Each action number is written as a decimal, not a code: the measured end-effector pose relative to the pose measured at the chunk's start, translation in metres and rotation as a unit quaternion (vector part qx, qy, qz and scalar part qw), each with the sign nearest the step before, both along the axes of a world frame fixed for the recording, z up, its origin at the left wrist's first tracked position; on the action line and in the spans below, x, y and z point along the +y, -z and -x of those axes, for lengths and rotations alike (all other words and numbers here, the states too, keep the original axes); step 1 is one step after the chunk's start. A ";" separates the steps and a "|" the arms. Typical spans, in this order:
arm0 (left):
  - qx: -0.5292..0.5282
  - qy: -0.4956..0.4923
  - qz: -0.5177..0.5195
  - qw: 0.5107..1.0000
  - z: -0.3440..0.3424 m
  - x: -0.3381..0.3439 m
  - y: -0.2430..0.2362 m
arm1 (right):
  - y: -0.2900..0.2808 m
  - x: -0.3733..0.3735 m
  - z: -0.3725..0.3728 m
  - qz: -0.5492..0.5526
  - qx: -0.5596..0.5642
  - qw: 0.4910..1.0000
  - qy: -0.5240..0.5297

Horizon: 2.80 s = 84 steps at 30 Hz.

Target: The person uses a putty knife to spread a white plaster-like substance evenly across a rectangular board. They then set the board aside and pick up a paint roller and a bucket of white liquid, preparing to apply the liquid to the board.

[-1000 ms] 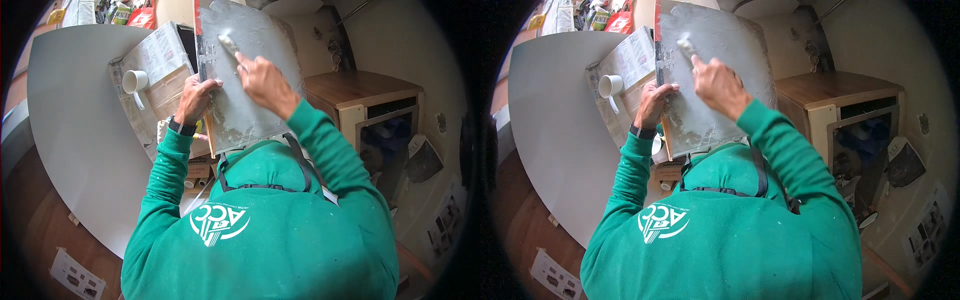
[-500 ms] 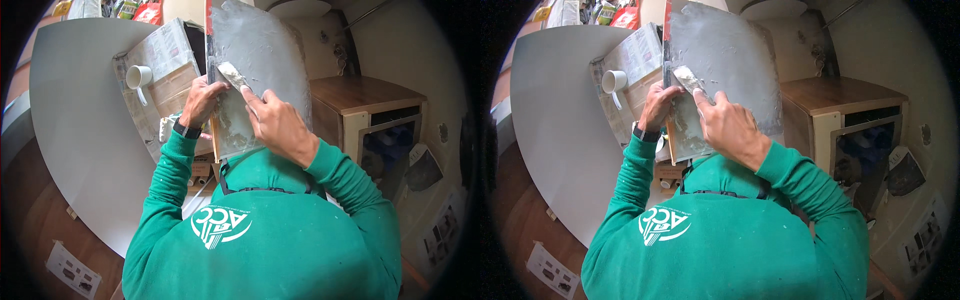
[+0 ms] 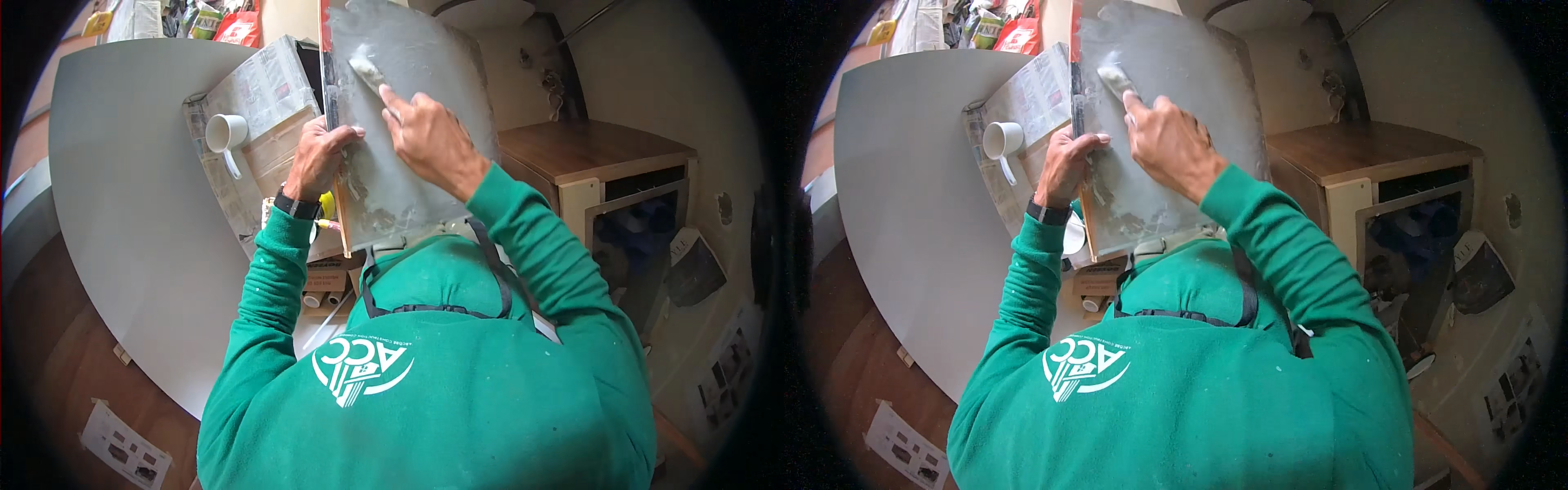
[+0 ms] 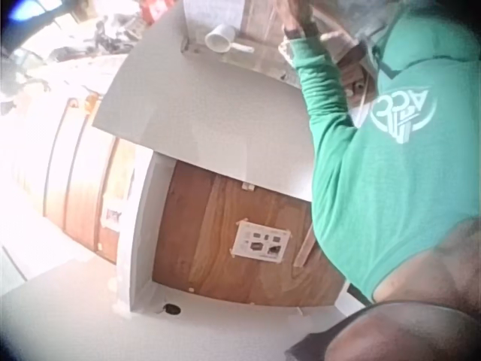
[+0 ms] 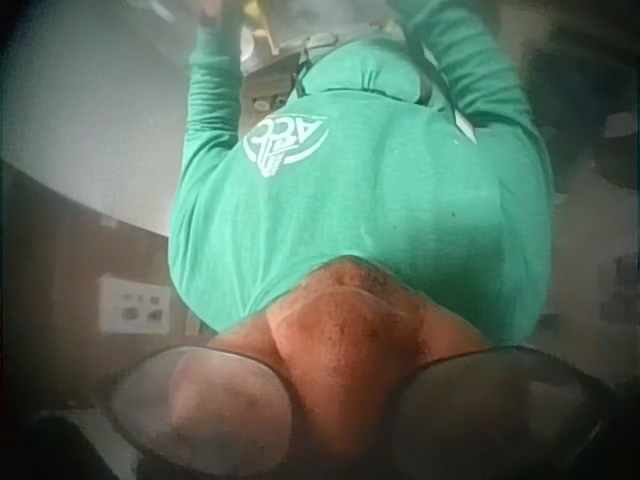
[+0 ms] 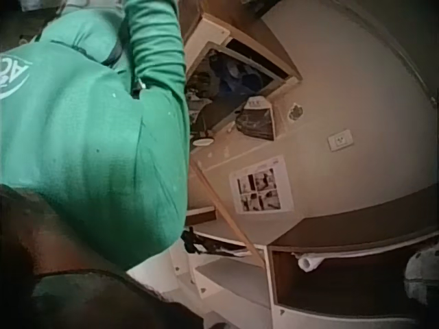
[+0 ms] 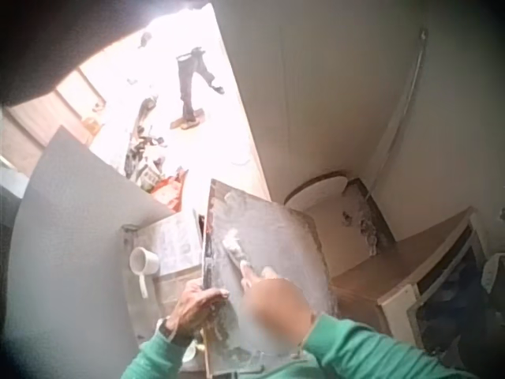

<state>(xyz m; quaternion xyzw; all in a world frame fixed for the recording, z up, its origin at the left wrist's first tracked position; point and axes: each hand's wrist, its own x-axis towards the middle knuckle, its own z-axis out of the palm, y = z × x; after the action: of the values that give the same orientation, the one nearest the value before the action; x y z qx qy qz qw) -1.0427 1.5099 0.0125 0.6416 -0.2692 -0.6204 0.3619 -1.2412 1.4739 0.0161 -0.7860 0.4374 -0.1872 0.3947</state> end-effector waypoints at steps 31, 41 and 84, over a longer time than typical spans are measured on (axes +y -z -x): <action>-0.035 0.080 -0.044 0.995 0.012 0.019 0.003 | 0.039 -0.091 -0.014 0.201 0.070 0.975 -0.057; -0.040 0.097 0.014 0.994 0.015 0.024 0.004 | 0.034 -0.098 -0.021 0.211 0.086 0.972 -0.058; -0.203 0.025 0.098 0.974 0.004 0.014 0.016 | 0.061 0.040 0.102 -0.420 -0.038 0.907 0.021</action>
<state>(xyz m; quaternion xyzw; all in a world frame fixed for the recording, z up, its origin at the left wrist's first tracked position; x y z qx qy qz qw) -1.0464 1.5235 -0.0035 0.7088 -0.4122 -0.4566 0.3453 -1.3428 1.5143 -0.0448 -0.5306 0.4767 -0.0246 0.7004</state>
